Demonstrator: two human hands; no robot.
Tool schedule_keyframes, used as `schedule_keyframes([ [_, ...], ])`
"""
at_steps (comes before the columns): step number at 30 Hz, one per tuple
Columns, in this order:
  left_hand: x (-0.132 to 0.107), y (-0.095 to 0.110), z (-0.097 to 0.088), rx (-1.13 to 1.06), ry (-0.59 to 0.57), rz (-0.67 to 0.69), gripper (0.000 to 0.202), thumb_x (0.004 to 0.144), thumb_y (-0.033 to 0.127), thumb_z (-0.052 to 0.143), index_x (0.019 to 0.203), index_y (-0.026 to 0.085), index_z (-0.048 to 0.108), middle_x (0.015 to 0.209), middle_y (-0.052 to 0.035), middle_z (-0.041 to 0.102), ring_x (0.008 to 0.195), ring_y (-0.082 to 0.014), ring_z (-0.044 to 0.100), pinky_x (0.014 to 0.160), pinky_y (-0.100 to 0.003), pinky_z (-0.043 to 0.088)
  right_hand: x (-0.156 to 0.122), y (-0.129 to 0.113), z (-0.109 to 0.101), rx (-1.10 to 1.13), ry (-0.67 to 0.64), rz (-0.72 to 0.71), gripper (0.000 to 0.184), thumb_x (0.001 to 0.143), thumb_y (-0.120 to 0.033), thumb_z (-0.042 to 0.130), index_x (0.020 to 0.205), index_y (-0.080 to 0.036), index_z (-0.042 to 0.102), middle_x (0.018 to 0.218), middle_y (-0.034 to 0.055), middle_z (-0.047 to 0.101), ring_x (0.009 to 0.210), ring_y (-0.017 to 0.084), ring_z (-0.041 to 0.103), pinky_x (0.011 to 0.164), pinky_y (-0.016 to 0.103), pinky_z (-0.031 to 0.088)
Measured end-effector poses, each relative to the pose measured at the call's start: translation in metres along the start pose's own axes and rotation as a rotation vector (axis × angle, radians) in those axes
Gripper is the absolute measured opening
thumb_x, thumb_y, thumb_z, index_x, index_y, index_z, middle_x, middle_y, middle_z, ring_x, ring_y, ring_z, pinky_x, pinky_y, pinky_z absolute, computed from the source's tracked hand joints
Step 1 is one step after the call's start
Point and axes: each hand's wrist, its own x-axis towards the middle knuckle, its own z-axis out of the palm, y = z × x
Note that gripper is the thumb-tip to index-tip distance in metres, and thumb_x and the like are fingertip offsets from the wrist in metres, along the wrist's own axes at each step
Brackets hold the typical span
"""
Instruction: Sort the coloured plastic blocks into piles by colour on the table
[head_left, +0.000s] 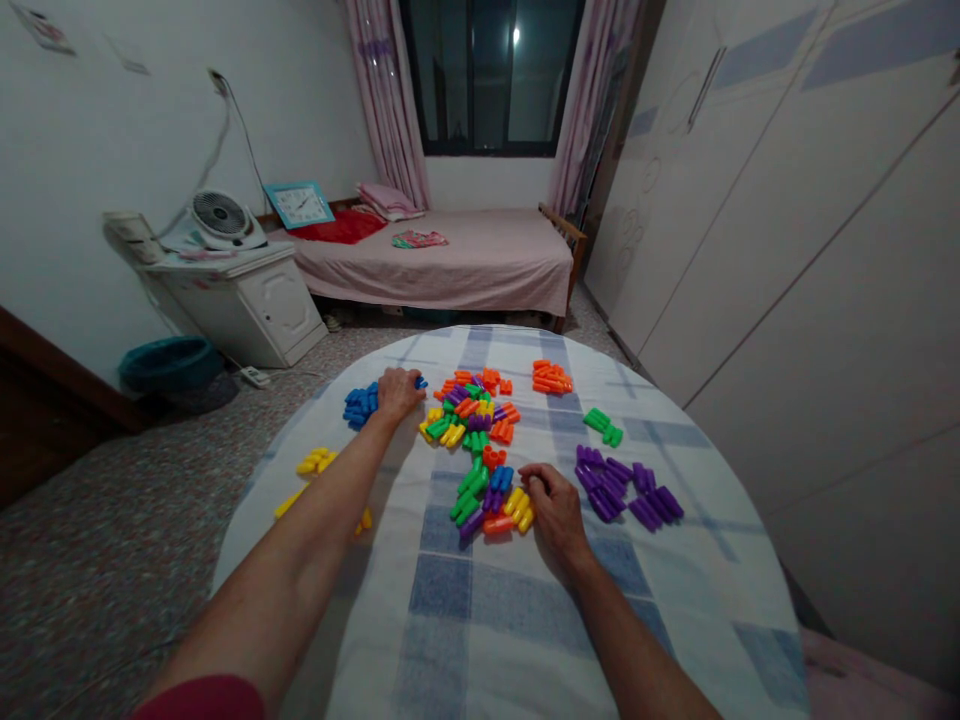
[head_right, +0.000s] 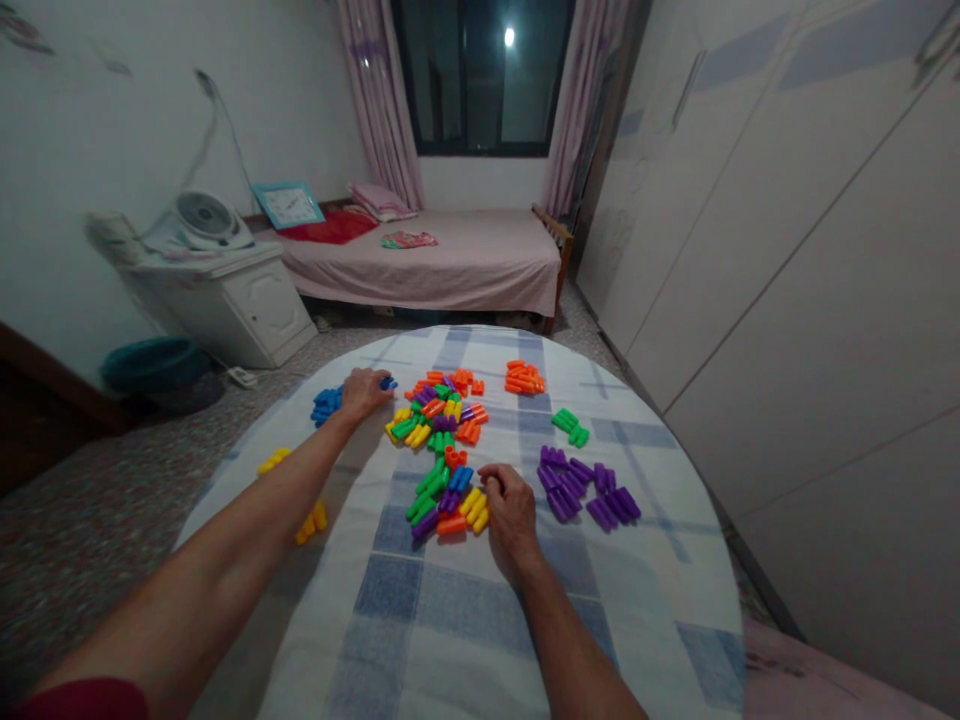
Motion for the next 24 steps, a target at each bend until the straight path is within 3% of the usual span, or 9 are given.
schedule_keyframes([
  [3, -0.001, -0.023, -0.005, 0.034, 0.058, -0.065, 0.035, 0.077, 0.024, 0.058, 0.109, 0.018, 0.069, 0.109, -0.0193, 0.065, 0.109, -0.0366, 0.055, 0.089, -0.046, 0.045, -0.001, -0.002, 0.000, 0.019, -0.004, -0.003, 0.028, 0.078, -0.027, 0.041, 0.085, -0.020, 0.068, 0.085, 0.0045, 0.069, 0.080, 0.018, 0.063, 0.071, 0.026, 0.047],
  [5, -0.006, -0.035, -0.005, 0.026, 0.028, -0.099, 0.032, 0.080, 0.023, 0.052, 0.106, 0.015, 0.070, 0.107, -0.0204, 0.065, 0.106, -0.0365, 0.056, 0.087, -0.047, 0.046, -0.001, -0.003, 0.000, 0.023, 0.002, 0.002, 0.028, 0.078, -0.027, 0.041, 0.085, -0.019, 0.067, 0.085, 0.0049, 0.069, 0.080, 0.018, 0.063, 0.070, 0.026, 0.048],
  [9, -0.016, -0.041, -0.007, -0.005, -0.005, -0.105, 0.035, 0.085, 0.025, 0.044, 0.111, 0.015, 0.067, 0.107, -0.0182, 0.065, 0.104, -0.0331, 0.058, 0.088, -0.047, 0.046, -0.001, -0.005, 0.000, 0.029, -0.001, 0.015, 0.028, 0.077, -0.028, 0.042, 0.084, -0.020, 0.068, 0.085, 0.0052, 0.069, 0.080, 0.018, 0.063, 0.070, 0.027, 0.048],
  [12, -0.026, -0.027, -0.013, -0.079, 0.109, -0.095, 0.042, 0.086, 0.028, 0.045, 0.124, 0.014, 0.059, 0.127, -0.0185, 0.056, 0.123, -0.0322, 0.047, 0.101, -0.047, 0.039, -0.001, -0.005, 0.000, 0.017, 0.004, 0.007, 0.028, 0.077, -0.028, 0.042, 0.084, -0.019, 0.068, 0.086, 0.0053, 0.070, 0.081, 0.018, 0.064, 0.072, 0.027, 0.048],
  [15, -0.048, -0.002, -0.017, -0.394, 0.264, -0.057, 0.039, 0.083, 0.024, 0.048, 0.117, 0.013, 0.062, 0.126, -0.0165, 0.057, 0.123, -0.0273, 0.048, 0.107, -0.042, 0.035, 0.000, -0.003, -0.001, -0.005, -0.005, -0.006, 0.028, 0.077, -0.028, 0.042, 0.085, -0.019, 0.068, 0.087, 0.0053, 0.070, 0.081, 0.018, 0.064, 0.073, 0.028, 0.047],
  [18, -0.086, 0.024, -0.012, -0.768, 0.267, -0.051, 0.029, 0.080, 0.024, 0.053, 0.103, 0.015, 0.068, 0.112, -0.0119, 0.064, 0.112, -0.0239, 0.056, 0.101, -0.039, 0.042, 0.001, -0.001, -0.001, -0.007, -0.010, -0.010, 0.029, 0.078, -0.028, 0.042, 0.085, -0.019, 0.068, 0.086, 0.0052, 0.070, 0.081, 0.018, 0.064, 0.074, 0.028, 0.047],
  [20, -0.115, 0.038, -0.005, -0.953, 0.259, -0.136, 0.025, 0.079, 0.024, 0.055, 0.099, 0.016, 0.068, 0.106, -0.0093, 0.066, 0.105, -0.0221, 0.059, 0.095, -0.037, 0.046, 0.001, -0.001, -0.001, 0.000, -0.008, -0.011, 0.028, 0.078, -0.029, 0.043, 0.085, -0.018, 0.068, 0.085, 0.0052, 0.069, 0.080, 0.018, 0.063, 0.074, 0.028, 0.047],
  [24, -0.157, 0.054, 0.013, -1.090, 0.331, -0.285, 0.024, 0.079, 0.021, 0.053, 0.097, 0.017, 0.067, 0.105, -0.0083, 0.064, 0.099, -0.0192, 0.061, 0.084, -0.031, 0.050, 0.000, -0.005, -0.002, 0.040, -0.024, 0.015, 0.030, 0.079, -0.033, 0.045, 0.089, -0.018, 0.068, 0.088, 0.0055, 0.069, 0.081, 0.018, 0.063, 0.072, 0.027, 0.048],
])
